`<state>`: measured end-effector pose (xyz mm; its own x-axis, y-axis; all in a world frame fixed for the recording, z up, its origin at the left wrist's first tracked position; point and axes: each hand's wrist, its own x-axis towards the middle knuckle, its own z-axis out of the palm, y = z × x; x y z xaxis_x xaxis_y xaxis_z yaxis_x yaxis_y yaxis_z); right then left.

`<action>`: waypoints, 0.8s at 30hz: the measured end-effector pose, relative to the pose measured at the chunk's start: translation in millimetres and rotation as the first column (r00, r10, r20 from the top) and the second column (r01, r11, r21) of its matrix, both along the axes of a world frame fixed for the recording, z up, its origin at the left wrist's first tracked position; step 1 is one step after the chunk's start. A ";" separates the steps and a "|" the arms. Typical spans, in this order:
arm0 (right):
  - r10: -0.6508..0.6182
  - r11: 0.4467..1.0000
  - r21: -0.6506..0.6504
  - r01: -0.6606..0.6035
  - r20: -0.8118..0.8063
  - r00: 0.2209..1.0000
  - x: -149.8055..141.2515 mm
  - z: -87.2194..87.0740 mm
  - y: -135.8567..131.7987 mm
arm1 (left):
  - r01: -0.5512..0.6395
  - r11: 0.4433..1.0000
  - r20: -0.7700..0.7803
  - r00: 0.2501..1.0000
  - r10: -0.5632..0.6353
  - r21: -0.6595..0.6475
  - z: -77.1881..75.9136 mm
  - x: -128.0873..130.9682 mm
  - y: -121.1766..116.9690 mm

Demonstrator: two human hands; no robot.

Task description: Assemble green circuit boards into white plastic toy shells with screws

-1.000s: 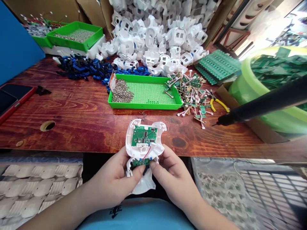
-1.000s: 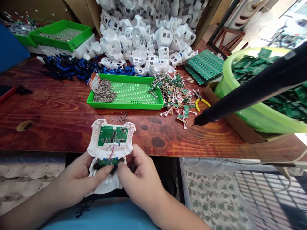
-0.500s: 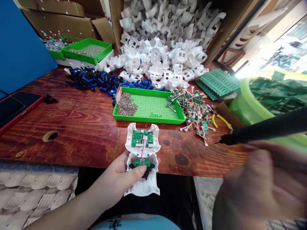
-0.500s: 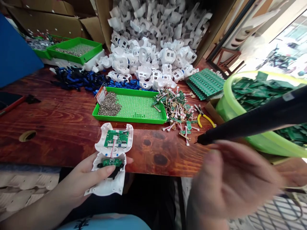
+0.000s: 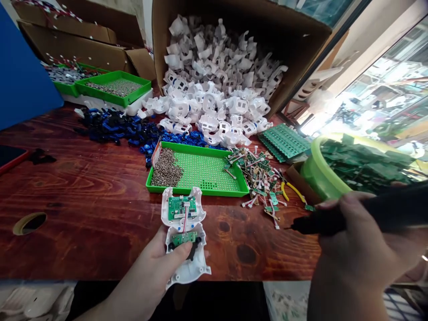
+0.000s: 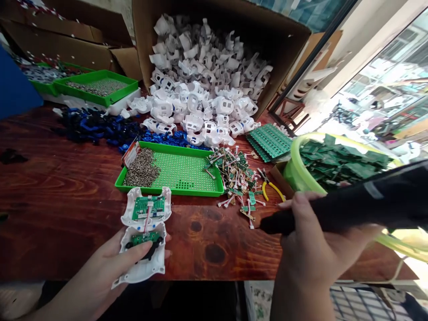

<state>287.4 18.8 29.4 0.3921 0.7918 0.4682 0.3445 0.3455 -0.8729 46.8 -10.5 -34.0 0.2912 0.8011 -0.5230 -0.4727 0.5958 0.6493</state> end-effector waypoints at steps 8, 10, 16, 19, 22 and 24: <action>0.183 0.946 0.289 -0.148 -0.099 0.978 -49.3 3.8 67.4 | 0.025 0.999 -0.078 0.997 -0.028 -0.030 -0.3 1.3 2.9; 0.246 0.908 0.377 -0.185 -0.120 0.962 -56.2 -4.0 87.5 | 0.035 0.998 -0.102 0.994 -0.041 -0.056 -0.4 0.3 3.1; 0.342 0.886 0.377 -0.271 -0.137 0.930 -65.7 -25.0 121.3 | 0.061 0.996 -0.139 0.988 -0.069 -0.062 -6.3 -3.4 3.2; 0.330 0.878 0.413 -0.244 -0.152 0.932 -65.4 -28.2 119.6 | 0.060 0.996 -0.128 0.989 -0.067 -0.064 -7.7 -3.5 2.9; 0.311 0.890 0.390 -0.237 -0.141 0.940 -65.4 -29.5 115.9 | 0.057 0.996 -0.083 0.995 -0.062 -0.072 -7.0 -3.1 2.1; 0.304 0.898 0.371 -0.236 -0.137 0.943 -65.7 -30.2 115.0 | 0.073 0.995 -0.058 0.995 -0.078 -0.070 -6.7 -3.4 1.5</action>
